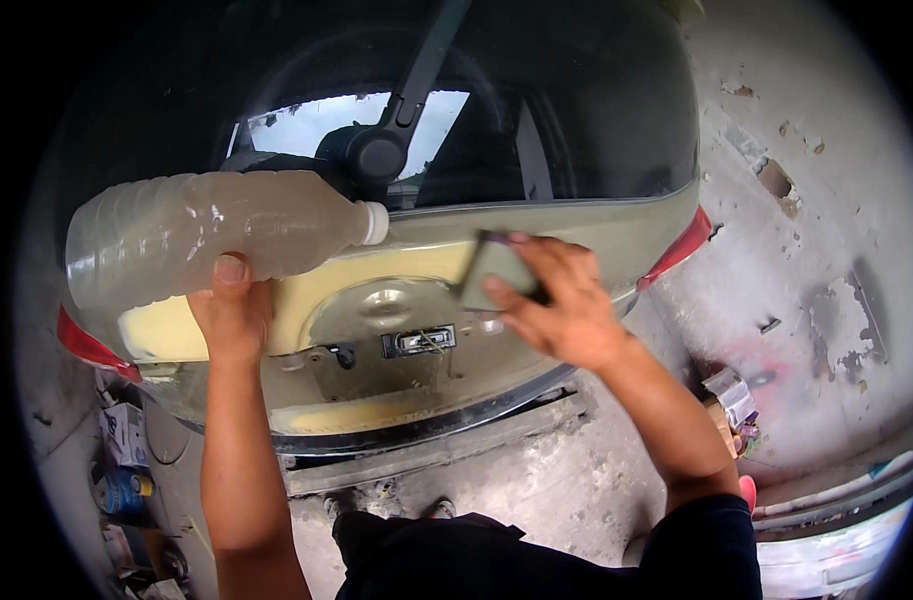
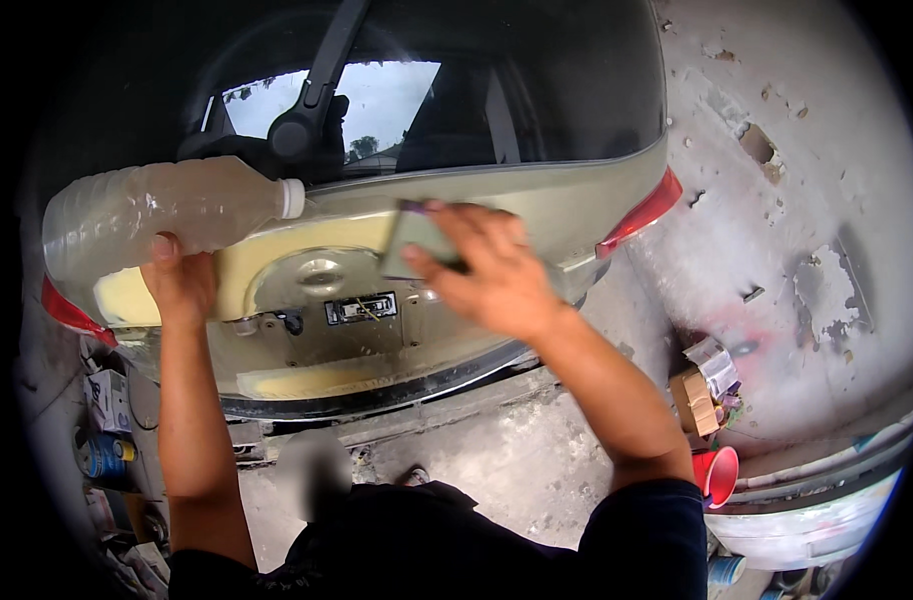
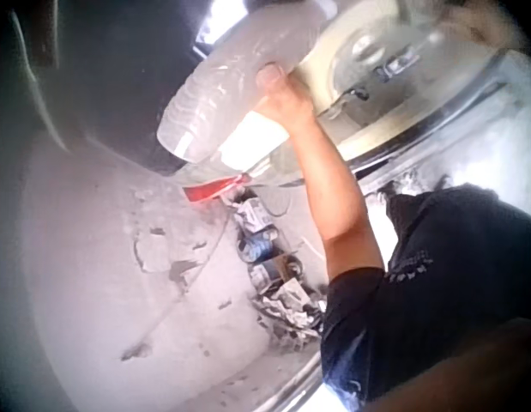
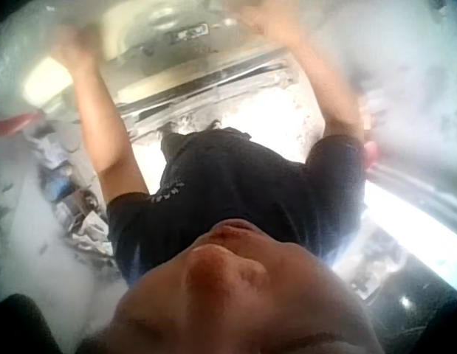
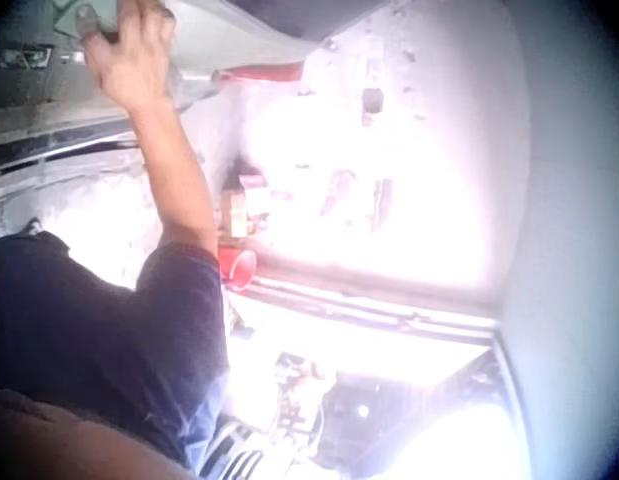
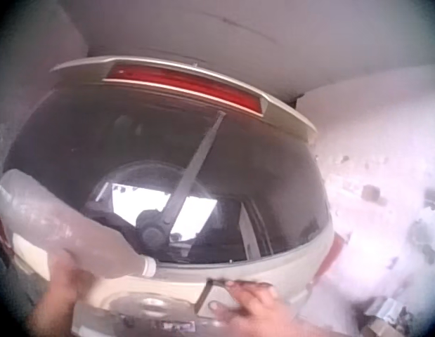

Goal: The person sands the rear trunk lid of a beige car using a purple sanding block and water. They repeatedly pour water from a plastic bottle onto the surface and rub the sanding block in circular and linear motions to smooth the paint. The person works on the central and right sections of the trunk lid throughout the clip.

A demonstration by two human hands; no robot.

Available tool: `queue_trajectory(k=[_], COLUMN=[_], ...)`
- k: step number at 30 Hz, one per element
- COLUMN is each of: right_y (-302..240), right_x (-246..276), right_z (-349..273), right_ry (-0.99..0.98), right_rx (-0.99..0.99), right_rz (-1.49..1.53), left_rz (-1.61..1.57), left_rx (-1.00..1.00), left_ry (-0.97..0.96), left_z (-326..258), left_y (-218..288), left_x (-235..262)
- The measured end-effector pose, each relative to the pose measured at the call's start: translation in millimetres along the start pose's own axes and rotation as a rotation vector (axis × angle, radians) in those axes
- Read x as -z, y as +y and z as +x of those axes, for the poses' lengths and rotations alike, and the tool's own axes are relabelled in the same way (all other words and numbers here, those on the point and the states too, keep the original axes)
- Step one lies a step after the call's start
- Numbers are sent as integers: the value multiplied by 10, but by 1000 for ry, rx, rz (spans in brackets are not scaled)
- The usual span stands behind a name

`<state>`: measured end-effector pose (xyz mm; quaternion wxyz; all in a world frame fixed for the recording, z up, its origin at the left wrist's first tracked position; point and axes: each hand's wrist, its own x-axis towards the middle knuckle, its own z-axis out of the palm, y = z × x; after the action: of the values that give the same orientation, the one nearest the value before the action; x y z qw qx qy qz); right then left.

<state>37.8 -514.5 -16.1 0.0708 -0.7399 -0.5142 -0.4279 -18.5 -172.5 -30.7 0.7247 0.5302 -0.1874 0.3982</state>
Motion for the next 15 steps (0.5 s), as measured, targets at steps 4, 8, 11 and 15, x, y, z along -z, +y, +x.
queue_trajectory(k=[4,8,11,15], right_y=[268,-166,-21,101], right_x=[221,-115,-49,94], right_z=[-236,332,60,-517], right_ry=[-84,-27,-46,-64], right_rx=[14,108,80,-59], right_rz=[-51,-87,-83,-108], left_rz=[13,16,12,9], left_rx=[-57,-39,-25,-80], left_ry=[4,5,0,62], left_z=[-5,-2,7,2], left_y=[-92,-6,23,-75], left_x=[-109,-42,-9,-98])
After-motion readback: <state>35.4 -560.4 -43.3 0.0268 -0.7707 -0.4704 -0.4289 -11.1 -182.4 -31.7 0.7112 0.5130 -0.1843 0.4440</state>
